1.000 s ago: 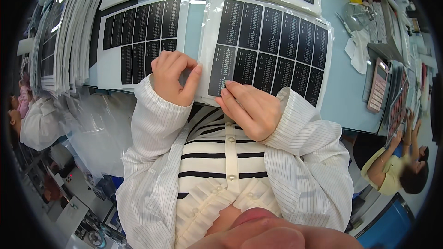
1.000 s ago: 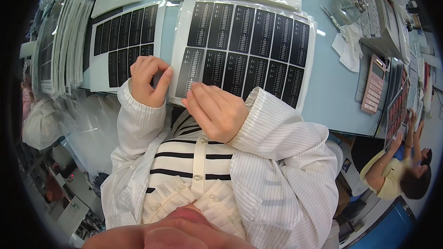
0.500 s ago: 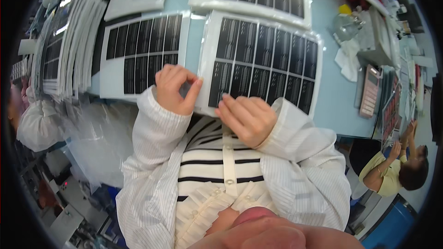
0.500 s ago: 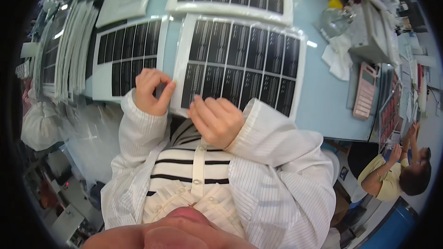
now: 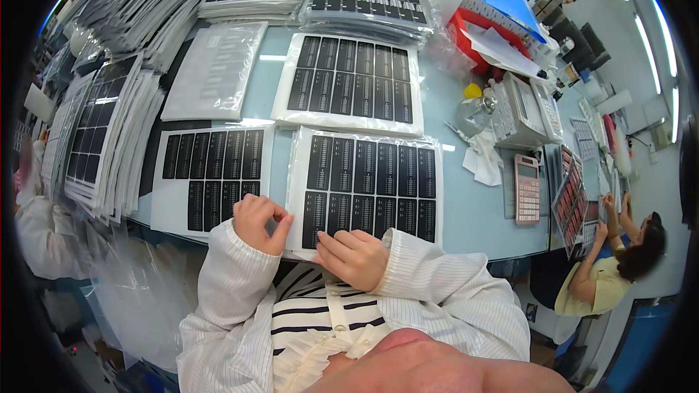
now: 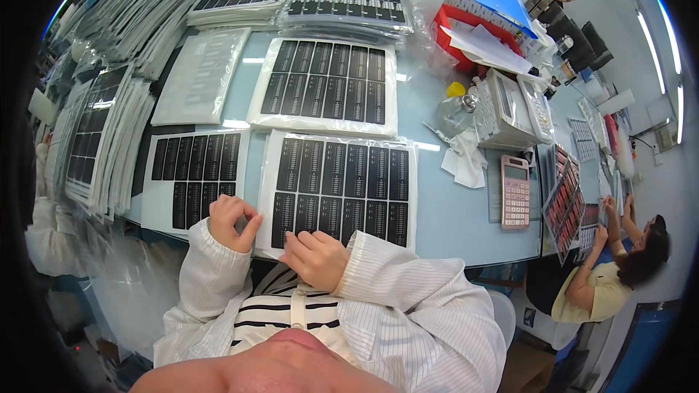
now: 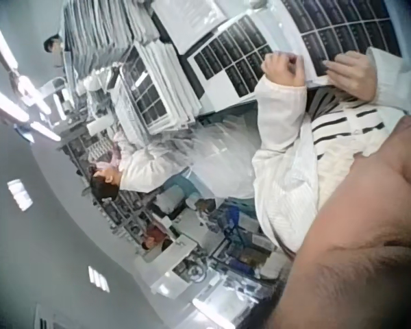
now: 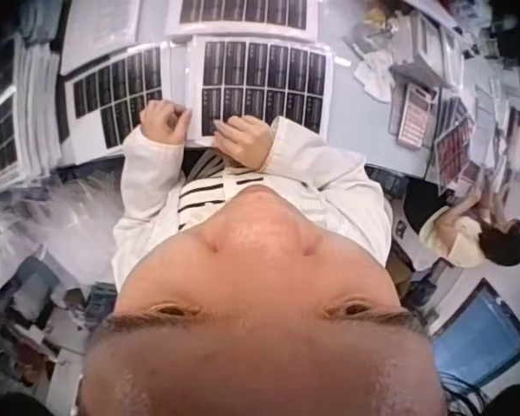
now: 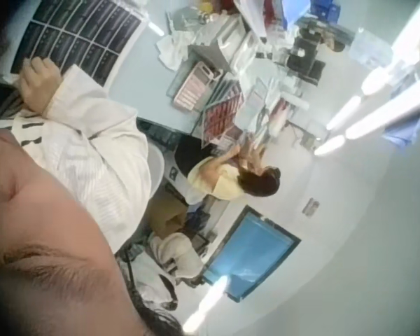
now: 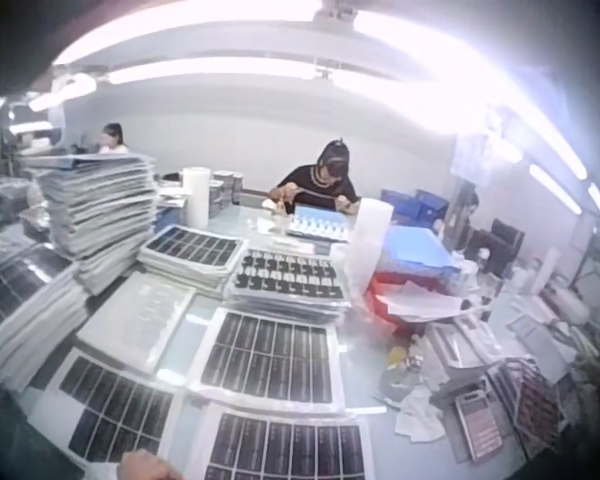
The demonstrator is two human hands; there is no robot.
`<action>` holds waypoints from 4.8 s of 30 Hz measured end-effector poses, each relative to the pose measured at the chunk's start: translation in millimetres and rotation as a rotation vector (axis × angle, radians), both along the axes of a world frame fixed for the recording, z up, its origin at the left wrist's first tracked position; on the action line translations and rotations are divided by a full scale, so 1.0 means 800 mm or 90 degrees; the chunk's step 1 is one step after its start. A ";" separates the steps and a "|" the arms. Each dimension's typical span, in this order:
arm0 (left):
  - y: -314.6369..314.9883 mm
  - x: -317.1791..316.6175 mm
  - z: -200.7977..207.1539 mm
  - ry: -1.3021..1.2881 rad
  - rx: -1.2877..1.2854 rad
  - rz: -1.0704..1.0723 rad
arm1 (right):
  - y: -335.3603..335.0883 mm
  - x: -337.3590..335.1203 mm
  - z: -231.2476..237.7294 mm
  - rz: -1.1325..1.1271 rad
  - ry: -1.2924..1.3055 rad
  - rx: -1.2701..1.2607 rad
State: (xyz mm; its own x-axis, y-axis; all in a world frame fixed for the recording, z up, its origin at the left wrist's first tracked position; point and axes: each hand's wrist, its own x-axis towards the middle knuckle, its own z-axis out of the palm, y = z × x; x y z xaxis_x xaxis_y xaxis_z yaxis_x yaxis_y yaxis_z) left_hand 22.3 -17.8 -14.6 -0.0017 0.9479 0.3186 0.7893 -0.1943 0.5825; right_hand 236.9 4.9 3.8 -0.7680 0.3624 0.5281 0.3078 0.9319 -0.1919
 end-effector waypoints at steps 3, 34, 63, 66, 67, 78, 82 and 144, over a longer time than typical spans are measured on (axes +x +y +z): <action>0.001 -0.003 0.014 -0.012 -0.024 -0.018 | 0.013 0.043 0.028 0.020 0.047 -0.082; 0.103 0.008 0.053 0.057 -0.441 -0.117 | 0.111 0.242 0.016 -0.273 0.043 -1.207; 0.121 -0.065 0.018 -0.559 -0.394 -0.103 | 0.154 0.194 0.027 -0.223 0.184 -1.046; 0.122 -0.071 0.020 -0.582 -0.418 -0.110 | 0.153 0.187 0.029 -0.225 0.163 -1.039; 0.122 -0.071 0.020 -0.585 -0.414 -0.112 | 0.153 0.187 0.031 -0.235 0.161 -1.033; 0.122 -0.070 0.020 -0.581 -0.410 -0.079 | 0.156 0.189 0.024 -0.222 0.208 -1.032; 0.123 -0.078 0.016 -0.577 -0.425 -0.083 | 0.158 0.189 0.025 -0.204 0.164 -1.031; 0.126 -0.078 0.012 -0.587 -0.513 -0.135 | 0.165 0.219 0.031 -0.196 0.161 -1.048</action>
State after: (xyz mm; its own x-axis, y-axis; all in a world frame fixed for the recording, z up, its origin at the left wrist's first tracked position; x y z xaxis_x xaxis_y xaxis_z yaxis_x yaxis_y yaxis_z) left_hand -40.4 83.1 -5.0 0.2614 0.8819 -0.3923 0.0184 0.4017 0.9156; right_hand 412.2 136.8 28.9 -0.5305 0.7219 -0.4444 0.2381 -0.3763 -0.8954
